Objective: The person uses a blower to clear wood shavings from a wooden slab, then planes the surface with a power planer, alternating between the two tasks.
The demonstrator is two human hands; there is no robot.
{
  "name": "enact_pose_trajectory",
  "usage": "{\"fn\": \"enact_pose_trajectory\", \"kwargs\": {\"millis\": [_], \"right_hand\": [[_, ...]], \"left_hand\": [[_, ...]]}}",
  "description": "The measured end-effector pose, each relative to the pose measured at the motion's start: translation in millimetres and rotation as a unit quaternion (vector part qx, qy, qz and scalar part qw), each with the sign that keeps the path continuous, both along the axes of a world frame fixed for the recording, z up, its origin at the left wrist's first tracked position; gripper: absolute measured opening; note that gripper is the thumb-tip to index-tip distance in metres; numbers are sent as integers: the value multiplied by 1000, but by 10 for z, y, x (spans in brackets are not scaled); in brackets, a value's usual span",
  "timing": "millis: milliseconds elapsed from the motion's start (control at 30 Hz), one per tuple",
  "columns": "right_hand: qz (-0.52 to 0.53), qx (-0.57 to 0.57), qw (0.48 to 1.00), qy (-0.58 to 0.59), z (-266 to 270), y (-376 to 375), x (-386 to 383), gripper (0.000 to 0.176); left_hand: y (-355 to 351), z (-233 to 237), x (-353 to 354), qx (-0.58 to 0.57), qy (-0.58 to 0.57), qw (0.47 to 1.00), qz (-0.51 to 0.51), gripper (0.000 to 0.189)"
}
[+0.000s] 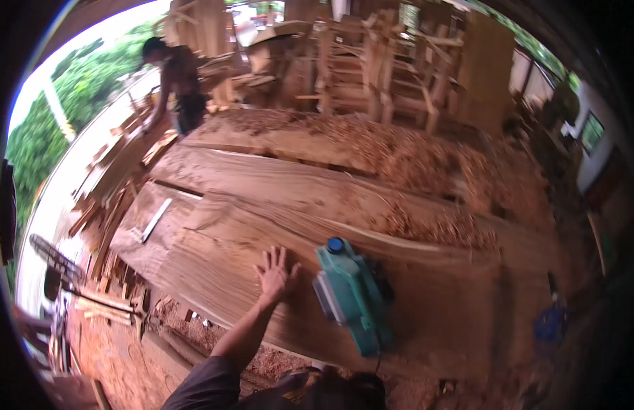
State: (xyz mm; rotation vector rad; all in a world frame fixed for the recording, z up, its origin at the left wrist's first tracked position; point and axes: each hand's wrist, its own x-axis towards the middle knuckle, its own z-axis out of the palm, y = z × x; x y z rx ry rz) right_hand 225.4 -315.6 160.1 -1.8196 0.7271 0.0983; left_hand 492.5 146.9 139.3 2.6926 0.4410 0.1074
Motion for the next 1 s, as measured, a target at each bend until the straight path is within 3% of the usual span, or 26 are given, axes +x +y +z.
{"fn": "enact_pose_trajectory", "kwargs": {"millis": [67,100,200,267,333,367,433,533,567,700,867,967,1000], "right_hand": [[-24,112,992,48,66,118,-221,25],[-19,106,993,42,149,165,-214,24],[45,-65,996,-49,819,419,432,16],[122,-116,957,-234,989,738,968,30],[175,-57,943,-276,1085,1184,1475,40],[235,-78,926,-284,1162,1368,1700,51],[304,-154,892,-297,1106,1669,2007,50],[325,-76,932,-138,932,1838,2266,42],[330,-45,931,-151,938,1843,2314,31],[351,92,929,-78,1097,1948,2587,23],[315,14,948,-45,1339,2200,2257,26],[258,16,963,-77,1353,2291,1640,24],[262,15,962,-72,1331,2280,1417,24]], "left_hand": [[-70,35,78,0,-7,1000,22,78],[-95,21,73,8,-3,1000,17,78],[-110,73,81,41,14,999,19,79],[-125,95,94,60,20,998,16,79],[-94,65,102,78,31,996,23,79],[-92,44,127,85,37,995,23,79],[-88,-11,137,62,6,998,27,79],[-76,58,174,40,15,999,28,80],[-90,56,154,35,18,999,27,80],[-67,0,154,19,8,999,26,78],[-51,23,163,-7,-5,999,33,72],[14,-24,193,-44,-1,999,26,71],[40,-216,187,-31,-89,996,0,73]]}}
